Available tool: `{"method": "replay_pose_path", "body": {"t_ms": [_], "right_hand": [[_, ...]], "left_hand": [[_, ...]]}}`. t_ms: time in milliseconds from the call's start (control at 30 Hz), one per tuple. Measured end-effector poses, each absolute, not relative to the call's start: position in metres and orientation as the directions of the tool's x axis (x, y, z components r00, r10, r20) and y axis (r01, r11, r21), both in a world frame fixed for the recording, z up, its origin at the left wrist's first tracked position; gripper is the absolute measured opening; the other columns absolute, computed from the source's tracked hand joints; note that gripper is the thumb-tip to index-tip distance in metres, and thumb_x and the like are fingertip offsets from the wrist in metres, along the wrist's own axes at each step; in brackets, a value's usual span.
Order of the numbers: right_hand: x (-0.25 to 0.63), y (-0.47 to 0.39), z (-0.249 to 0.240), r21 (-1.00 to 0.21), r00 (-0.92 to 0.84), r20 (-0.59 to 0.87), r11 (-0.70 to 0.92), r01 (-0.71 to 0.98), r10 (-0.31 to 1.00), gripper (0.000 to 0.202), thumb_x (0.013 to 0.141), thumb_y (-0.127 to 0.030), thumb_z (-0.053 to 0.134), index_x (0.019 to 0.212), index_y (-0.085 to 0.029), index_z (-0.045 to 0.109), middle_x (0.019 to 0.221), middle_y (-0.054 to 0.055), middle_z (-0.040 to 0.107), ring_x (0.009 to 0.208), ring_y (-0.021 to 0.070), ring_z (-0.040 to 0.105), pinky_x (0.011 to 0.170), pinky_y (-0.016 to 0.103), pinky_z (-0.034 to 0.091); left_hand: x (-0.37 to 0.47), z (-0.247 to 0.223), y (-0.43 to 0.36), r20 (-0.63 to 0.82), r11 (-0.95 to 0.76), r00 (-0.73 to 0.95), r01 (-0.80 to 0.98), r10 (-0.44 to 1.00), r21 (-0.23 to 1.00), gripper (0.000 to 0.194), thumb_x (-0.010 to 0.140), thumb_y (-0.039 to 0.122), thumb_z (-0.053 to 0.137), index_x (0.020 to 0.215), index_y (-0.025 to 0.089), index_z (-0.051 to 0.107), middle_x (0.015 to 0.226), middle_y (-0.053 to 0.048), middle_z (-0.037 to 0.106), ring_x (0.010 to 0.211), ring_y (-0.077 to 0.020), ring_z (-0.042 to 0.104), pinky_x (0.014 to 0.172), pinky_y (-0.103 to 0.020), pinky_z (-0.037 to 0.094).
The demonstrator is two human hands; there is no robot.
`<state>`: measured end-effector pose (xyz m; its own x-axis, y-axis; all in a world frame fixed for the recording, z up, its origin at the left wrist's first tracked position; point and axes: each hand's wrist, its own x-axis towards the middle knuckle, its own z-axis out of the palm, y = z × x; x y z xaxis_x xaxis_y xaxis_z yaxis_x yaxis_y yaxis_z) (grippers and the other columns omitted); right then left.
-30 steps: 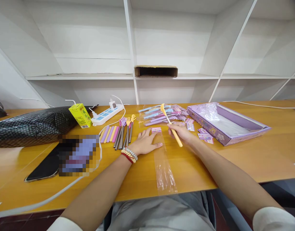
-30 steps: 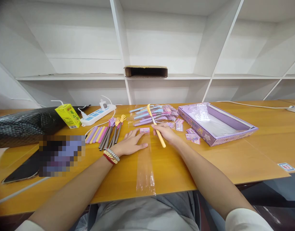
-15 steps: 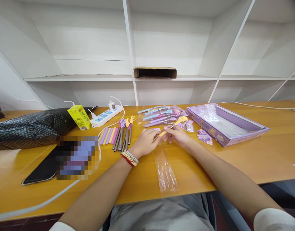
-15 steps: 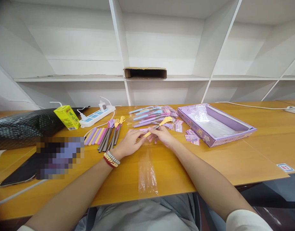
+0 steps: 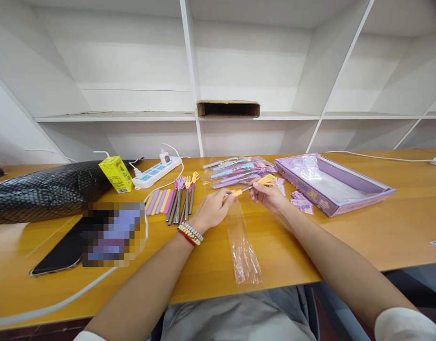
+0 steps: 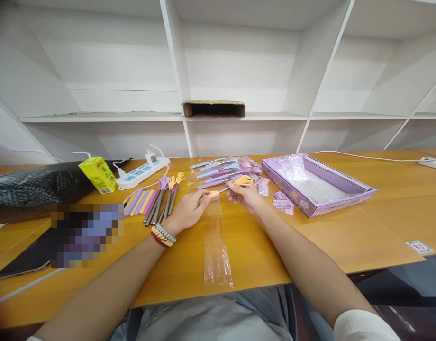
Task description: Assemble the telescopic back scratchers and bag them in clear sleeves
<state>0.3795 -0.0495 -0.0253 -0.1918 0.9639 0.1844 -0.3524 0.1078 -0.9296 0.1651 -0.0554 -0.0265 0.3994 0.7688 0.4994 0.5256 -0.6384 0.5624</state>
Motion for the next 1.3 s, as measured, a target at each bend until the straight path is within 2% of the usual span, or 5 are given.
{"method": "replay_pose_path", "body": {"t_ms": [300,567,800,1100,1300], "right_hand": [[0.363,-0.052,-0.033,-0.974,-0.283,0.224,0.227,-0.022,0.933,0.036,0.07,-0.048,0.068,0.085,-0.016,0.063,0.058,0.0,0.061,0.044,0.0093,0.052,0.04,0.021,0.036],[0.36,-0.05,-0.029,-0.94,-0.01,0.294,0.287,-0.185,0.956,0.034,0.068,-0.048,0.07,0.071,-0.016,0.057,0.057,0.0,0.059,0.043,0.0089,0.05,0.038,0.021,0.035],[0.367,-0.048,-0.026,-0.947,-0.029,0.263,0.252,-0.2,0.964,0.039,0.069,-0.053,0.067,0.073,-0.015,0.06,0.057,0.001,0.061,0.043,0.0087,0.05,0.038,0.021,0.035],[0.385,-0.042,-0.009,-0.92,0.169,0.29,0.323,-0.222,0.942,0.046,0.065,-0.057,0.068,0.056,-0.015,0.055,0.048,0.001,0.057,0.037,0.0069,0.046,0.036,0.02,0.032],[0.407,-0.043,0.007,-0.861,0.294,0.365,0.44,-0.255,0.884,0.054,0.066,-0.058,0.068,0.043,-0.016,0.042,0.034,-0.002,0.041,0.033,0.0056,0.039,0.035,0.019,0.031]], "left_hand": [[0.17,-0.028,-0.06,0.511,-0.667,0.429,0.495,0.745,0.557,0.028,0.087,0.04,0.047,0.106,0.028,0.064,0.085,-0.005,0.069,0.073,-0.0219,0.063,0.068,-0.03,0.044],[0.172,-0.027,-0.058,0.463,-0.626,0.428,0.615,0.776,0.48,0.032,0.091,0.042,0.036,0.101,0.022,0.059,0.095,-0.008,0.066,0.086,-0.0234,0.062,0.073,-0.033,0.043],[0.173,-0.015,-0.065,0.402,-0.561,0.427,0.764,0.81,0.32,0.041,0.093,0.05,0.026,0.099,0.025,0.058,0.083,-0.001,0.068,0.078,-0.0198,0.063,0.061,-0.029,0.036],[0.139,0.006,-0.041,0.586,-0.454,0.346,0.89,0.732,0.043,0.049,0.092,0.048,0.029,0.072,0.02,0.063,0.07,-0.005,0.067,0.066,-0.0177,0.059,0.057,-0.028,0.029],[0.083,0.017,-0.014,0.844,-0.336,0.15,0.941,0.515,0.038,0.047,0.087,0.037,0.038,0.046,0.018,0.052,0.046,-0.006,0.053,0.053,-0.0181,0.051,0.065,-0.033,0.031]]}}
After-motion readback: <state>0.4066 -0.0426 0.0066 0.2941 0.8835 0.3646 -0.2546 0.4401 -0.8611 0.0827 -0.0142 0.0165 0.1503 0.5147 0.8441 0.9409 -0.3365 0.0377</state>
